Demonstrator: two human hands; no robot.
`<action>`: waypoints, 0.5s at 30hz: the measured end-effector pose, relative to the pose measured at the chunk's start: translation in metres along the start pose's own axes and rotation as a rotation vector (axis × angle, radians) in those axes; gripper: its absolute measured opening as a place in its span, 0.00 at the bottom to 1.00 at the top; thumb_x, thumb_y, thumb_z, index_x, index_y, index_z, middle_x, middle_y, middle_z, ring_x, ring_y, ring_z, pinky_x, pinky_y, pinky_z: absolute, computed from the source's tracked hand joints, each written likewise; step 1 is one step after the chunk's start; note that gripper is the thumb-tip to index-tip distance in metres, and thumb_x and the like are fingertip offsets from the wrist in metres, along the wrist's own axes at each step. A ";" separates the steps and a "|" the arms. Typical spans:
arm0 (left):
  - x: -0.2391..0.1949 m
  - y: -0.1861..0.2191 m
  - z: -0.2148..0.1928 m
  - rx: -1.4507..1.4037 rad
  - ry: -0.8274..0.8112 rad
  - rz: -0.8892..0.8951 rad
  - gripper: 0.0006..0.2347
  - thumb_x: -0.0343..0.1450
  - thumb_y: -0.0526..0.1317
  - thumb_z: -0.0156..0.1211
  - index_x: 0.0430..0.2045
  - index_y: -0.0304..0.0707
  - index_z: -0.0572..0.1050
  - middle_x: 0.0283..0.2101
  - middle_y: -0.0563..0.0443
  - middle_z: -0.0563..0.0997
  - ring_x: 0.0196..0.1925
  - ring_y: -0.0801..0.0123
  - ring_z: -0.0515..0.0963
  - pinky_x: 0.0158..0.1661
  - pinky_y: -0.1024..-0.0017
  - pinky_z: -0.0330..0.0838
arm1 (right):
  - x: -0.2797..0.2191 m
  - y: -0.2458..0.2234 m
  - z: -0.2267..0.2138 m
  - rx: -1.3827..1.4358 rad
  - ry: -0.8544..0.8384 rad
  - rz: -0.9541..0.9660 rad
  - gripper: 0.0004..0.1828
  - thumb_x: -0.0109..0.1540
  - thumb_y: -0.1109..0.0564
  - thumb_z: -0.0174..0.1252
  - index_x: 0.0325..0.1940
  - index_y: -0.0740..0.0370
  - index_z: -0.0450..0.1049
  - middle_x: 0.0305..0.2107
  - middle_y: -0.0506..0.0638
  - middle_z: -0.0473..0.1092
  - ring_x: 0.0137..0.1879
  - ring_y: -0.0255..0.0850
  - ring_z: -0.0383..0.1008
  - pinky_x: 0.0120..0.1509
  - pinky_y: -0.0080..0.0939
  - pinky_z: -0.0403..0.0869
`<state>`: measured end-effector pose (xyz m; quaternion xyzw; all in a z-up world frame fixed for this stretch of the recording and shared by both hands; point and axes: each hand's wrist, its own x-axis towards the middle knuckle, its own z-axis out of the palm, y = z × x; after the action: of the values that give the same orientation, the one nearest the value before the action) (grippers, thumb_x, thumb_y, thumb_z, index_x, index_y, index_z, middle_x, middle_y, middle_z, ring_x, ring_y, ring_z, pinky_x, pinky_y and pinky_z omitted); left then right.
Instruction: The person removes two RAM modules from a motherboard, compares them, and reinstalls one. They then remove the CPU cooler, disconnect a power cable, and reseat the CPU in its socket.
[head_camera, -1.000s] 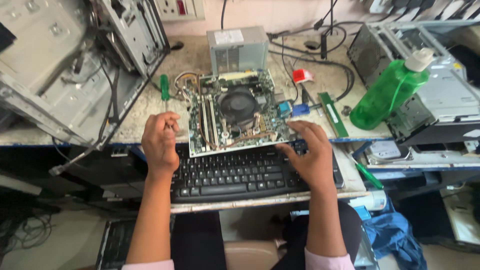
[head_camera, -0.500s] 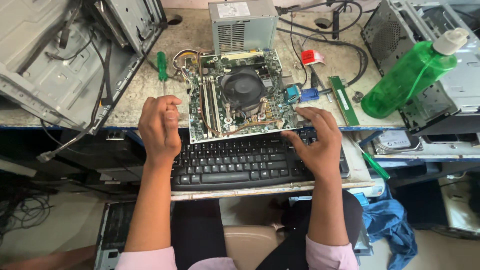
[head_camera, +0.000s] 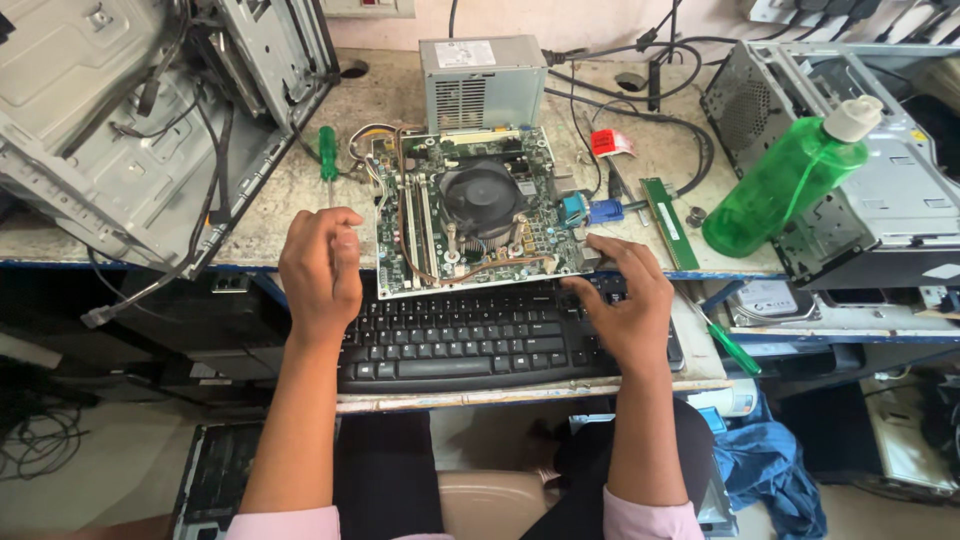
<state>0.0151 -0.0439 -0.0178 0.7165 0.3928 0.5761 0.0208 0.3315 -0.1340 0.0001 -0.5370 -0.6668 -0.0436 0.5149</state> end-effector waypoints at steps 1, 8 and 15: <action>0.000 0.000 0.000 -0.004 0.003 -0.003 0.17 0.82 0.49 0.44 0.41 0.33 0.77 0.26 0.50 0.71 0.32 0.63 0.70 0.34 0.66 0.64 | 0.000 0.001 0.000 0.007 0.003 0.000 0.28 0.50 0.62 0.76 0.53 0.65 0.77 0.47 0.56 0.76 0.53 0.49 0.78 0.59 0.43 0.75; -0.002 -0.002 0.001 0.007 0.019 -0.006 0.15 0.82 0.47 0.46 0.41 0.34 0.77 0.26 0.50 0.71 0.32 0.63 0.70 0.34 0.66 0.64 | -0.001 0.002 0.000 0.031 0.006 0.009 0.26 0.51 0.65 0.75 0.53 0.66 0.77 0.46 0.56 0.77 0.51 0.48 0.78 0.58 0.42 0.75; -0.001 -0.003 0.002 0.012 0.026 -0.002 0.15 0.82 0.47 0.46 0.39 0.34 0.77 0.27 0.50 0.71 0.31 0.64 0.70 0.33 0.67 0.64 | 0.000 -0.001 0.000 0.037 0.007 0.017 0.26 0.51 0.65 0.74 0.52 0.66 0.77 0.46 0.56 0.77 0.50 0.47 0.78 0.58 0.41 0.75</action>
<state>0.0151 -0.0422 -0.0206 0.7087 0.3972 0.5829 0.0118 0.3311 -0.1341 0.0006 -0.5330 -0.6610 -0.0289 0.5275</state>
